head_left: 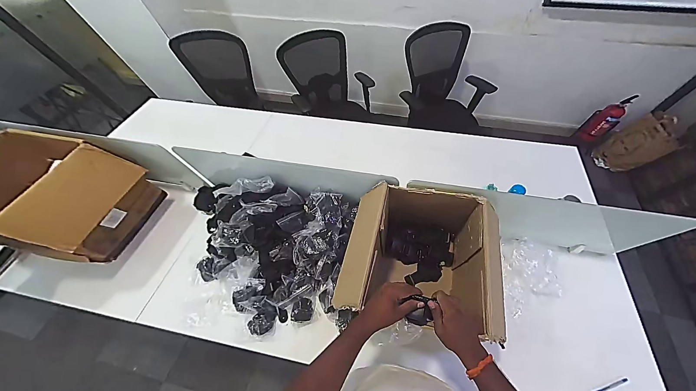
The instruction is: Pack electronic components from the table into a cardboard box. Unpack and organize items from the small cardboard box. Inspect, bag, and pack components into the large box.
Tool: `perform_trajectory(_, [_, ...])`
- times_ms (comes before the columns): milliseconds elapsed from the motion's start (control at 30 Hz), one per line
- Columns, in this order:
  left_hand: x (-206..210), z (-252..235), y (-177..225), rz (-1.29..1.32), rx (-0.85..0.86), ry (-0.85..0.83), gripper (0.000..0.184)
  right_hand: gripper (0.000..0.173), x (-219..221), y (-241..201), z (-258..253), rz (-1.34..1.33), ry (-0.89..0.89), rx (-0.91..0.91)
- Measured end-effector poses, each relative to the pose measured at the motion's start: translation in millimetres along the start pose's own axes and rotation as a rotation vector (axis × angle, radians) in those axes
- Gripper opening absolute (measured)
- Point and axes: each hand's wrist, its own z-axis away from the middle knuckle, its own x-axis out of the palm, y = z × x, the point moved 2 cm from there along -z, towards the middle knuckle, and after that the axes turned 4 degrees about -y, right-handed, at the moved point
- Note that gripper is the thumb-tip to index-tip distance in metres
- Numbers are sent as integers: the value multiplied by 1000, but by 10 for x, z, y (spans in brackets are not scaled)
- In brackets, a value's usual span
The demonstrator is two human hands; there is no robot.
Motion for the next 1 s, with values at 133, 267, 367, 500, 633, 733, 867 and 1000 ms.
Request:
perform_trajectory(133, [13,19,34,-91,-32,21,32,44,-26,-10,-60,-112,-143,127])
perform_trajectory(267, [11,39,47,-168,-26,77,32,45,-44,-48,-142,-280,-234,231])
perform_trajectory(367, [-25,46,36,-113,-36,115,30,41,-59,-79,-199,-448,-243,254])
perform_trajectory(500, [-109,16,23,216,-32,252,21,39,-93,-69,-189,-863,-66,102])
perform_trajectory(633, [-272,14,-33,634,-200,433,23,46,-147,-5,-104,-917,92,104])
perform_trajectory(733, [-346,21,-149,839,-249,479,24,35,-183,-29,-34,-821,132,177])
perform_trajectory(867, [-386,66,49,985,-291,500,40,36,-88,-95,-21,-853,54,196])
perform_trajectory(1000, [-217,101,-20,1074,-292,483,46,62,-47,-277,-50,-970,-49,63])
